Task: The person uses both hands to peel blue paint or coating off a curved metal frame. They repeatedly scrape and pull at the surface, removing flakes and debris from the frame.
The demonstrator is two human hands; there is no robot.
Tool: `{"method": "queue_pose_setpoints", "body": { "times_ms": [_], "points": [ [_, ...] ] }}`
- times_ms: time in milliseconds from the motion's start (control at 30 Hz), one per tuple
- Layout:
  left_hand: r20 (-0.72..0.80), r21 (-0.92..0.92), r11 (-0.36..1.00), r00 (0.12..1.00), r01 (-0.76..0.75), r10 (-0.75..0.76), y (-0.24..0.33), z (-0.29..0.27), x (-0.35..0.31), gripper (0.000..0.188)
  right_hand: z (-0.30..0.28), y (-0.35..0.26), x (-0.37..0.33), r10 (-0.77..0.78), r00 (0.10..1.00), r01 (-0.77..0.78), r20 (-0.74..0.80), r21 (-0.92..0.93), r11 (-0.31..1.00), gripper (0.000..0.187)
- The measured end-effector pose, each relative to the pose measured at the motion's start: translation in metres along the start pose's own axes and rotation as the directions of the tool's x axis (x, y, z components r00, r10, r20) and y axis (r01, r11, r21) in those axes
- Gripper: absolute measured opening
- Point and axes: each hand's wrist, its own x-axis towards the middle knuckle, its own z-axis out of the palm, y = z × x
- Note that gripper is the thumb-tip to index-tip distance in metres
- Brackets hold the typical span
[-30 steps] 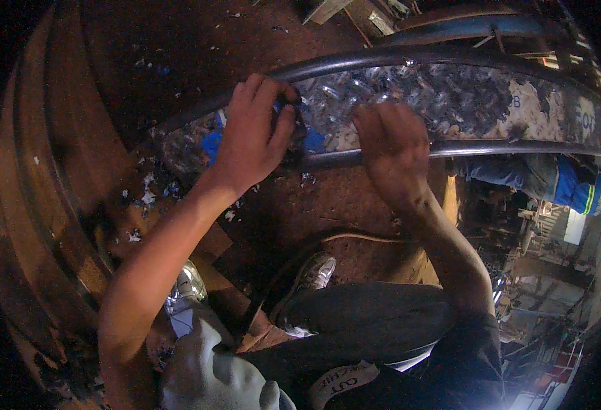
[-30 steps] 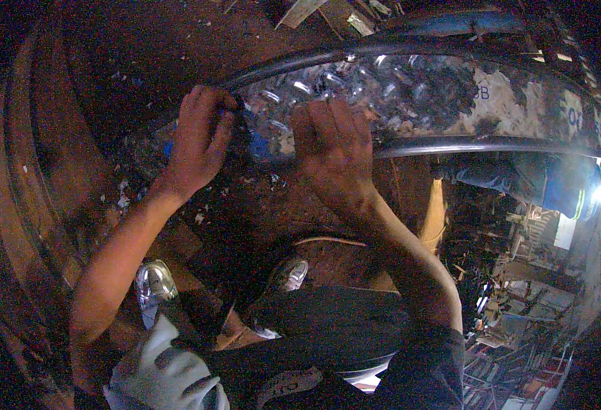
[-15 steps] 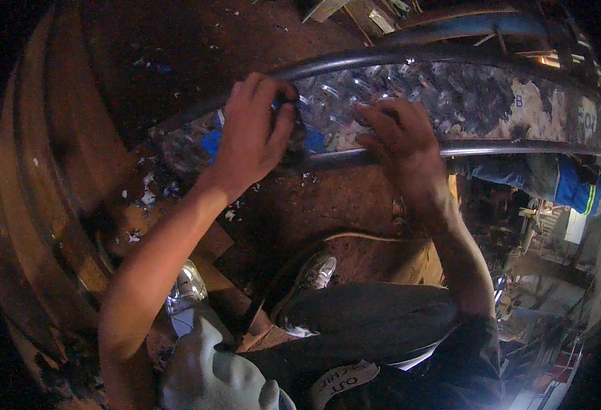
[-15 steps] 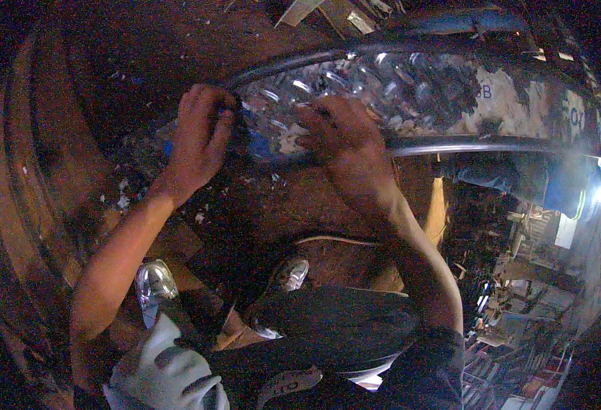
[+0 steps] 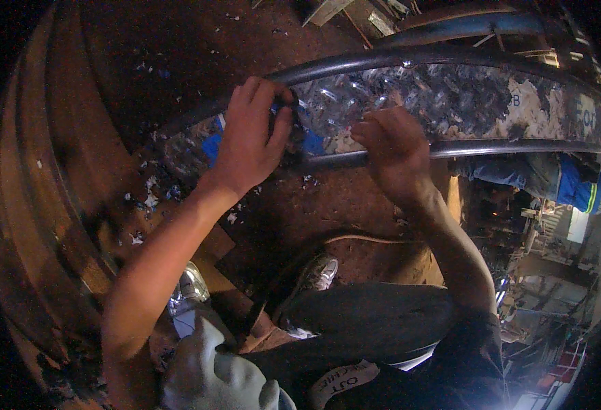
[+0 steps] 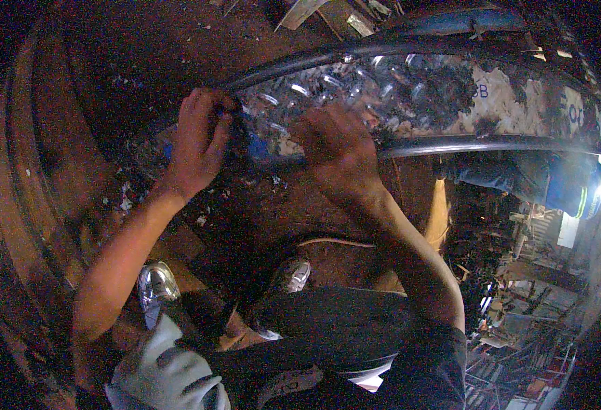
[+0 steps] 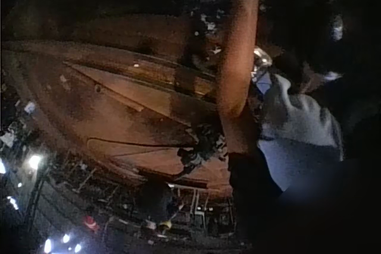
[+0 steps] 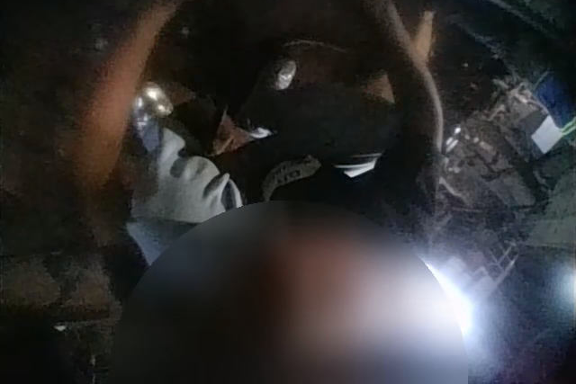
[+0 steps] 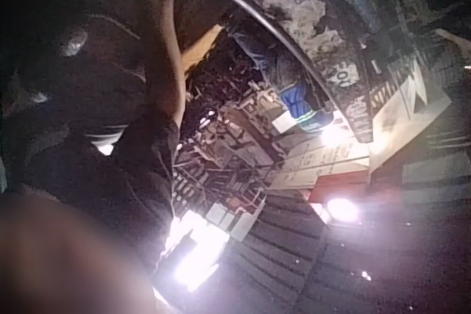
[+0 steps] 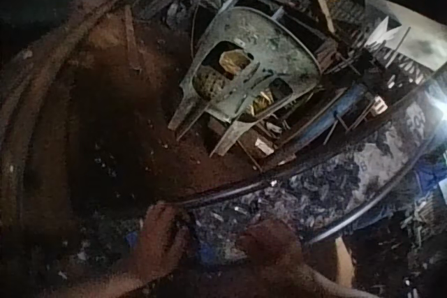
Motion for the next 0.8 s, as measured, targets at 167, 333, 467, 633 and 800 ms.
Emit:
{"method": "queue_pose_setpoints", "body": {
  "times_ms": [167,333,467,633,800],
  "points": [
    [-0.011,0.015,1.0,1.0,-0.005,0.005,-0.001,0.001,-0.001,0.018,-0.016,0.0,0.003,0.047,0.997,-0.047,0.065,0.0,0.999,0.03],
    [-0.006,0.013,1.0,1.0,-0.018,0.018,-0.002,0.002,0.0,0.017,-0.022,-0.007,0.008,0.157,0.982,-0.164,0.103,0.058,0.985,0.027],
    [-0.007,0.013,1.0,1.0,-0.002,0.002,-0.001,0.002,0.0,0.017,-0.011,-0.009,0.008,0.247,0.96,-0.267,0.13,0.164,0.95,0.025],
    [-0.006,0.018,1.0,1.0,0.004,-0.004,-0.001,0.001,0.0,0.017,-0.003,-0.014,0.006,0.204,0.935,-0.159,0.288,-0.172,0.972,0.025],
    [0.009,-0.004,1.0,1.0,0.01,-0.01,0.001,-0.001,-0.004,0.017,-0.006,-0.021,0.002,0.23,0.971,-0.238,0.063,0.202,0.95,0.03]
  ]
}}
